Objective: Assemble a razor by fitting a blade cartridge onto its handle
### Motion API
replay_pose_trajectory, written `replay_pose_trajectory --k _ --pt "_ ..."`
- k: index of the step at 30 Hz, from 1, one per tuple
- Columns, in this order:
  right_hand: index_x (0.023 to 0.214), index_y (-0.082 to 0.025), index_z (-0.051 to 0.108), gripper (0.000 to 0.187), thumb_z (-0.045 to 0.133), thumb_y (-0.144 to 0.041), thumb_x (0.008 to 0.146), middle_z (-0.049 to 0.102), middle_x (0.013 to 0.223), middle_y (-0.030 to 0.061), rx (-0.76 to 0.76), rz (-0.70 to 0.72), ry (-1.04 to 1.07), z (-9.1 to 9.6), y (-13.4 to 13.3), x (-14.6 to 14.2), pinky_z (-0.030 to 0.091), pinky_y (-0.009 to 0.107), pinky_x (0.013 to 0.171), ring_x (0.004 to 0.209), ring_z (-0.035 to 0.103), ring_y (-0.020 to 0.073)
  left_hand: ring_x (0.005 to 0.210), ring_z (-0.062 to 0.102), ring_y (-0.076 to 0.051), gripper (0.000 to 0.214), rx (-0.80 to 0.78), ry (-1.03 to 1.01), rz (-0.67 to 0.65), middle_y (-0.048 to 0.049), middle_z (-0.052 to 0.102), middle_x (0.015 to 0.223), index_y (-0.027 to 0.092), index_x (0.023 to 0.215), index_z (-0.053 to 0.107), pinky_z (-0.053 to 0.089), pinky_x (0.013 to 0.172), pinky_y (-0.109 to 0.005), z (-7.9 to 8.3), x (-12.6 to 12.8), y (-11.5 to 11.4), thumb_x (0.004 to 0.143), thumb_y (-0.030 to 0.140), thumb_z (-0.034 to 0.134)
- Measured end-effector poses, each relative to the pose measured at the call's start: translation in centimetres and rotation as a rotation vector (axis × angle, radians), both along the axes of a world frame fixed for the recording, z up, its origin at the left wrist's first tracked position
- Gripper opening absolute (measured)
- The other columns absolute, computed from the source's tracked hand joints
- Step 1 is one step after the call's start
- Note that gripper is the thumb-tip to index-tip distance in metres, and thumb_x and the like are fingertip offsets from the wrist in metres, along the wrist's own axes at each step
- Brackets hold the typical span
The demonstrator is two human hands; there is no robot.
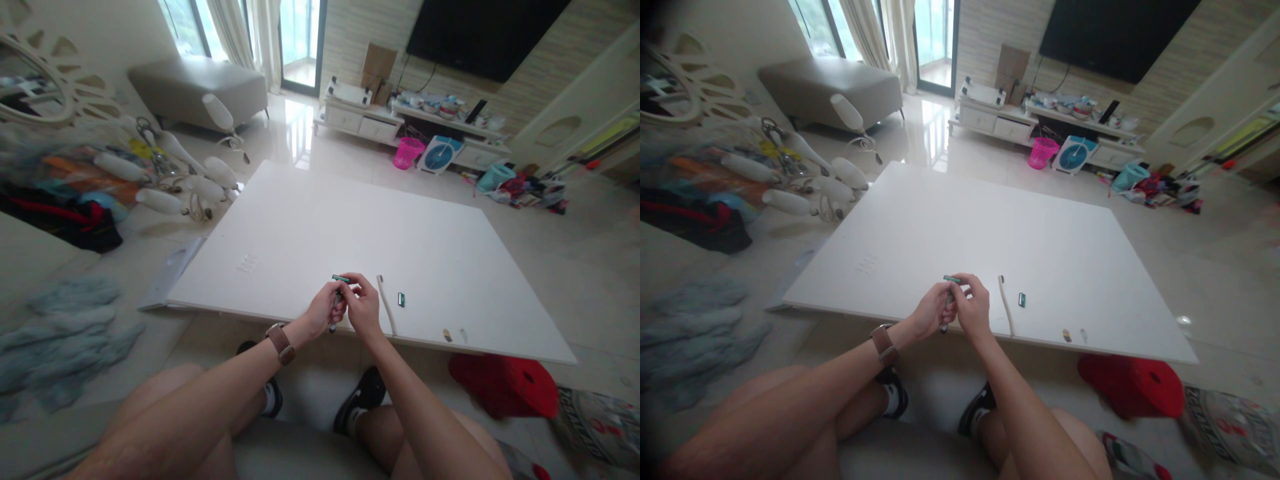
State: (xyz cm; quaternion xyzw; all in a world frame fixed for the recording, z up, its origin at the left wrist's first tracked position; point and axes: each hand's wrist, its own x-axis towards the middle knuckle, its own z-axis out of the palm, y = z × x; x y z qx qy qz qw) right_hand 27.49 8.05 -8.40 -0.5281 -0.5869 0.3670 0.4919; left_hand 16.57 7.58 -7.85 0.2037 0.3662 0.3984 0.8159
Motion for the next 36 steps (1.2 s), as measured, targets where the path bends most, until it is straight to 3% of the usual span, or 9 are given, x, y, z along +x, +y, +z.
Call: replay_pose_trajectory --k 6,14,21,25,30,36 --pt "0.097 -0.022 0.069 0.014 0.065 -0.031 0.087 0.072 0.096 0.0041 0.000 0.009 0.003 -0.1 0.0 0.0 0.048 0.025 0.060 0.087 0.066 0.0192 0.041 0.024 -0.006 0.027 -0.006 0.003 0.001 0.0055 0.033 0.052 0.018 0.071 0.045 0.018 0.038 -0.016 -0.2 0.0 0.0 0.081 0.044 0.048" --pt "0.096 -0.022 0.070 0.014 0.065 -0.032 0.087 0.071 0.096 0.0041 -0.003 -0.003 -0.014 0.1 0.0 0.0 0.048 0.025 0.061 0.083 0.066 0.0184 0.041 0.028 -0.006 0.015 -0.028 0.005 0.034 0.0041 0.035 0.051 0.018 0.067 0.043 0.020 0.040 -0.017 -0.6 0.1 -0.1 0.074 0.028 0.050" --pt "0.099 -0.022 0.069 0.019 0.064 -0.035 0.087 0.071 0.094 0.0045 -0.051 -0.029 0.015 -0.1 0.1 -0.1 0.049 0.026 0.060 0.077 0.065 0.0176 0.042 0.026 -0.006 0.029 0.044 0.111 0.060 0.0061 0.036 0.053 0.018 0.079 0.047 0.016 0.040 -0.017 -0.9 0.5 -0.1 0.085 0.046 0.051" --pt "0.098 -0.021 0.069 0.021 0.065 -0.035 0.083 0.071 0.092 0.0046 -0.102 -0.059 0.046 -0.2 0.4 -0.2 0.048 0.026 0.057 0.068 0.062 0.0163 0.044 0.026 -0.005 0.026 0.130 0.173 0.070 0.0063 0.038 0.058 0.019 0.090 0.050 0.016 0.041 -0.017 -0.7 0.7 -0.1 0.087 0.045 0.051" --pt "0.097 -0.020 0.069 0.021 0.064 -0.033 0.081 0.071 0.092 0.0054 -0.101 -0.085 0.067 -0.4 0.8 -0.1 0.050 0.026 0.061 0.083 0.065 0.0197 0.047 0.027 -0.006 0.023 0.153 0.244 0.075 0.0055 0.037 0.062 0.018 0.096 0.052 0.015 0.043 -0.018 -0.1 1.3 0.2 0.089 0.040 0.048" --pt "0.096 -0.020 0.070 0.022 0.063 -0.034 0.081 0.071 0.094 0.0056 -0.109 -0.044 -0.003 -0.8 0.6 0.3 0.049 0.025 0.060 0.087 0.064 0.0202 0.046 0.029 -0.007 0.020 0.202 0.400 -0.012 0.0048 0.039 0.060 0.019 0.083 0.046 0.017 0.043 -0.020 -1.0 0.4 0.2 0.091 0.036 0.043"
